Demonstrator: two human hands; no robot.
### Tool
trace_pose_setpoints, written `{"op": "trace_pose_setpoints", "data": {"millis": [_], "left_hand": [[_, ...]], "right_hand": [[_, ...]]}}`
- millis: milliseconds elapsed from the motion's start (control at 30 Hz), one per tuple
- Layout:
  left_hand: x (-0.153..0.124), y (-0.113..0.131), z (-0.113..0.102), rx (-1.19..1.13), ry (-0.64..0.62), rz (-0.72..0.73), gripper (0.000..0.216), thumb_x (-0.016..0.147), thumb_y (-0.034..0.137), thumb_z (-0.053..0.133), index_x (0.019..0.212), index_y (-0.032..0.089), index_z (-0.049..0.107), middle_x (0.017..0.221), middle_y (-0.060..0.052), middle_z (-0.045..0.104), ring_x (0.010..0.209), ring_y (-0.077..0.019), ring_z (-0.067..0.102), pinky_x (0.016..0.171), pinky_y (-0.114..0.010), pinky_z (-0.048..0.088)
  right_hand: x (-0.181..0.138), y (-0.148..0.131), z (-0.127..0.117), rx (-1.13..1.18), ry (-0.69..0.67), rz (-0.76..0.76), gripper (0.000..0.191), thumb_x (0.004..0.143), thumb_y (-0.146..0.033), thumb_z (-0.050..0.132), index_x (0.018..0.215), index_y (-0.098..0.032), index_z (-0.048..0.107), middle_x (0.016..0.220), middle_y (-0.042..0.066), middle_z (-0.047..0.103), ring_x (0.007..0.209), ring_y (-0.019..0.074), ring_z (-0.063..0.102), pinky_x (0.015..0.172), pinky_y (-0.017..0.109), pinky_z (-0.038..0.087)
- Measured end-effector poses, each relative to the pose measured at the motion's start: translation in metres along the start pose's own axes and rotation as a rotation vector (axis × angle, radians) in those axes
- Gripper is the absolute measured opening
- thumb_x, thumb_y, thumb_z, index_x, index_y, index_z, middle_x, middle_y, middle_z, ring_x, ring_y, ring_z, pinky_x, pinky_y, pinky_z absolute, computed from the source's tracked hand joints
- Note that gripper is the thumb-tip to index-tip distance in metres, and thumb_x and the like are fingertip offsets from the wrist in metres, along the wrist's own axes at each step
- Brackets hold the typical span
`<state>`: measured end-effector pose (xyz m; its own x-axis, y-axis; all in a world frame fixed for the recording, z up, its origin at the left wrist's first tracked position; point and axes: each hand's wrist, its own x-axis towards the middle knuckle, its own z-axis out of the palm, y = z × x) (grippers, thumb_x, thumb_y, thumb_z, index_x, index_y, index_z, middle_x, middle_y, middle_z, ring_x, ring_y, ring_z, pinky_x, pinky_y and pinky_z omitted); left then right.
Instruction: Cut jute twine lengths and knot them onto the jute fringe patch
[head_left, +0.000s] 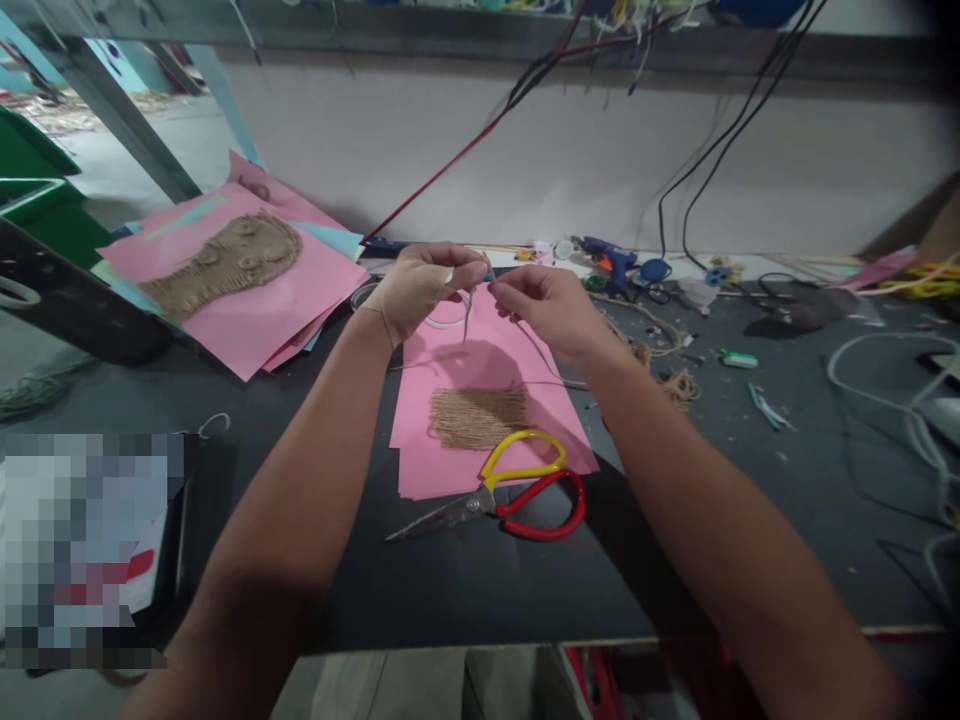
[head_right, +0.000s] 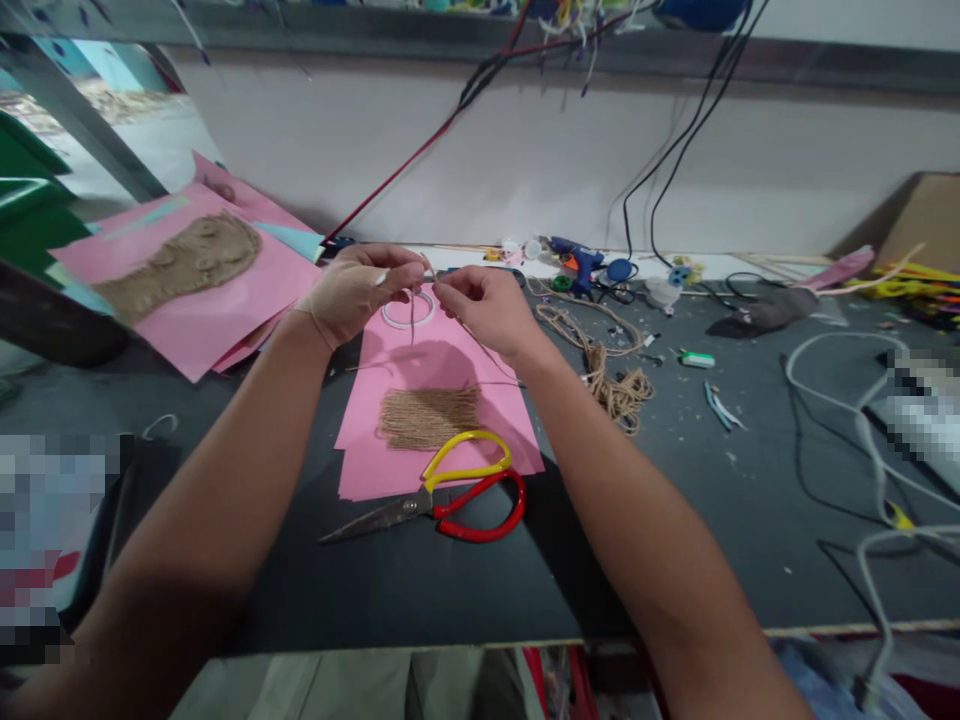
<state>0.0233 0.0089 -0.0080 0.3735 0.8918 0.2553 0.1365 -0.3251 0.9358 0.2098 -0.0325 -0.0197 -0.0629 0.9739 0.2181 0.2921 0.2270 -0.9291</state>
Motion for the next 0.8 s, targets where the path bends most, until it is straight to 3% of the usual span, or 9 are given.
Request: {"op": "trace_pose_setpoints", "data": {"millis": [133, 333, 567, 800], "left_hand": [[0.001, -0.004, 0.001, 0.091, 0.022, -0.053, 0.028, 0.082, 0.03, 0.068, 0.102, 0.013, 0.073, 0.096, -0.009, 0.072, 0.086, -0.0168, 0.064, 0.077, -0.03, 0.052], [0.001, -0.009, 0.0, 0.015, -0.028, -0.082, 0.033, 0.077, 0.03, 0.074, 0.105, 0.013, 0.076, 0.094, -0.009, 0.075, 0.085, -0.0161, 0.065, 0.08, -0.032, 0.052], [0.0, -0.013, -0.001, 0.035, -0.131, -0.098, 0.032, 0.078, 0.034, 0.076, 0.103, 0.015, 0.078, 0.093, -0.007, 0.076, 0.082, -0.0141, 0.062, 0.079, -0.032, 0.049], [0.001, -0.015, 0.002, 0.008, -0.074, -0.128, 0.026, 0.079, 0.033, 0.073, 0.099, 0.016, 0.078, 0.091, -0.007, 0.075, 0.081, -0.0147, 0.063, 0.079, -0.031, 0.051]], "right_hand": [[0.002, 0.009, 0.001, -0.03, -0.059, -0.015, 0.01, 0.09, -0.023, 0.067, 0.098, -0.017, 0.065, 0.078, 0.004, 0.07, 0.072, 0.0142, 0.066, 0.07, 0.029, 0.052], [0.001, 0.011, 0.004, -0.097, -0.079, -0.037, 0.015, 0.09, -0.029, 0.067, 0.083, -0.016, 0.065, 0.075, 0.005, 0.071, 0.066, 0.0131, 0.062, 0.062, 0.027, 0.049], [-0.002, 0.008, 0.004, -0.199, -0.131, -0.08, 0.013, 0.09, -0.026, 0.064, 0.083, -0.015, 0.068, 0.077, 0.006, 0.071, 0.067, 0.0145, 0.062, 0.062, 0.028, 0.049], [-0.001, 0.012, 0.003, -0.293, -0.127, -0.1, 0.015, 0.088, -0.026, 0.062, 0.08, -0.016, 0.068, 0.077, 0.005, 0.072, 0.07, 0.0163, 0.063, 0.064, 0.029, 0.048]]}}
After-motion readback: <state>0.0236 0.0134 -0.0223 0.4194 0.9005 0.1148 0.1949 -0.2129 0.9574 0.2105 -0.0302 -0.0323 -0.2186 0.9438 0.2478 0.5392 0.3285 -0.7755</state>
